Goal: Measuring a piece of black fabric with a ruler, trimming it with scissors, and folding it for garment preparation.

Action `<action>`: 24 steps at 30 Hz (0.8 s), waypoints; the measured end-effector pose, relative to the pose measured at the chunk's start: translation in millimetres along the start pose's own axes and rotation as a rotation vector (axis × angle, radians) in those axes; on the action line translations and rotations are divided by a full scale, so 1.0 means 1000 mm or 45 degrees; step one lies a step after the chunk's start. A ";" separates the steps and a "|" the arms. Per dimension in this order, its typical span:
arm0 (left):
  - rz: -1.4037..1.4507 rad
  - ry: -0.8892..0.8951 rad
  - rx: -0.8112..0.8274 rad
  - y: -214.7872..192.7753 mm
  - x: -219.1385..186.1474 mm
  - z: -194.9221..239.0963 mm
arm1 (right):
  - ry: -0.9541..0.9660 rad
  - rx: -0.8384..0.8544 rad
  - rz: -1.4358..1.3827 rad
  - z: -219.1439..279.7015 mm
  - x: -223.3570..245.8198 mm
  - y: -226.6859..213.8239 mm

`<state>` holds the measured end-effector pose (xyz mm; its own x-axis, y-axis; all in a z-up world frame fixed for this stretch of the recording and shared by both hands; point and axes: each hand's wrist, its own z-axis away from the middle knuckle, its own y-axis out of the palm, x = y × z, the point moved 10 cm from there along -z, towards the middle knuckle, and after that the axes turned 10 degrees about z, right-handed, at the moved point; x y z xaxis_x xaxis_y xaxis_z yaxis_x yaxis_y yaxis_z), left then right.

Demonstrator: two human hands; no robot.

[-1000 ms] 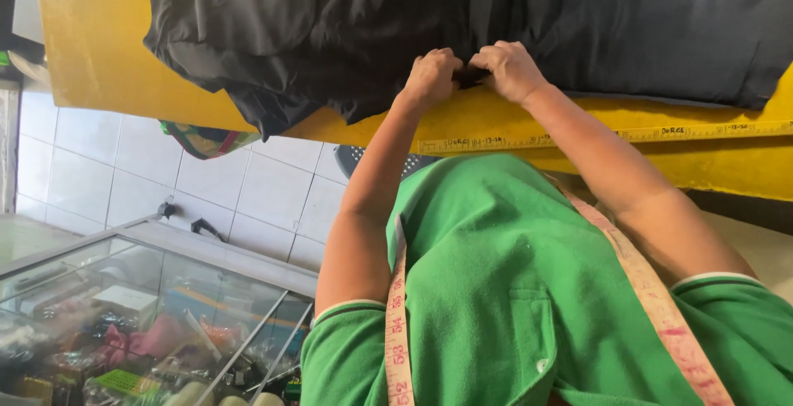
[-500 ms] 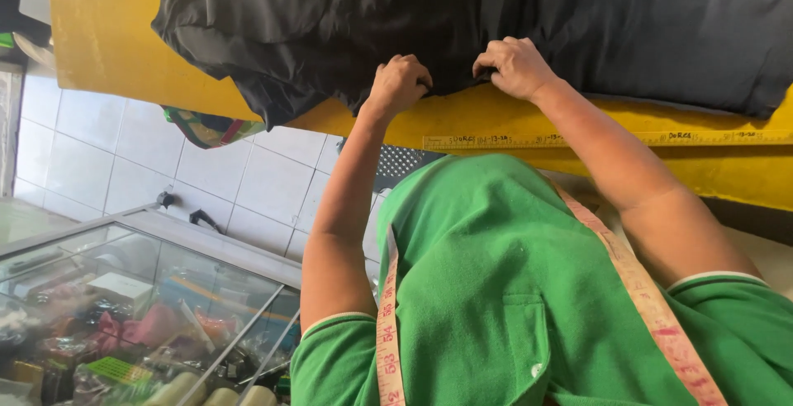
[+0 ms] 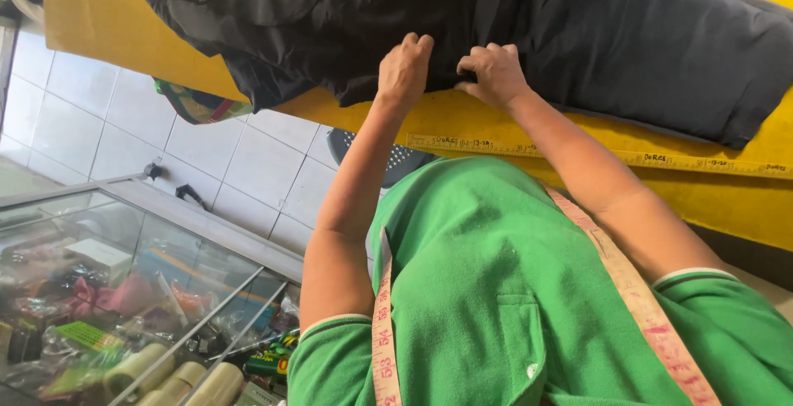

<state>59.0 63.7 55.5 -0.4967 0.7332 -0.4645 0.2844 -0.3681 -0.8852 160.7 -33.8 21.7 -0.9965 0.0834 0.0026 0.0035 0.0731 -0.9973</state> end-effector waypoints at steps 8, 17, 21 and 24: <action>0.094 0.189 -0.205 0.031 -0.026 0.060 | 0.010 0.224 -0.107 -0.008 -0.009 0.024; 0.161 0.082 0.419 0.081 0.002 -0.005 | 0.001 0.592 -0.240 -0.017 -0.020 0.051; 0.086 0.127 0.372 0.088 -0.006 -0.004 | -0.014 0.540 -0.260 -0.018 -0.020 0.044; 0.150 0.297 0.074 0.073 -0.020 0.012 | 0.024 0.612 -0.308 -0.015 -0.020 0.047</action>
<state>79.7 15.8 -0.1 -0.2584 0.7930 -0.5517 0.2782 -0.4858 -0.8286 182.3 -16.8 -24.0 -0.9624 0.1388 0.2336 -0.2692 -0.3705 -0.8890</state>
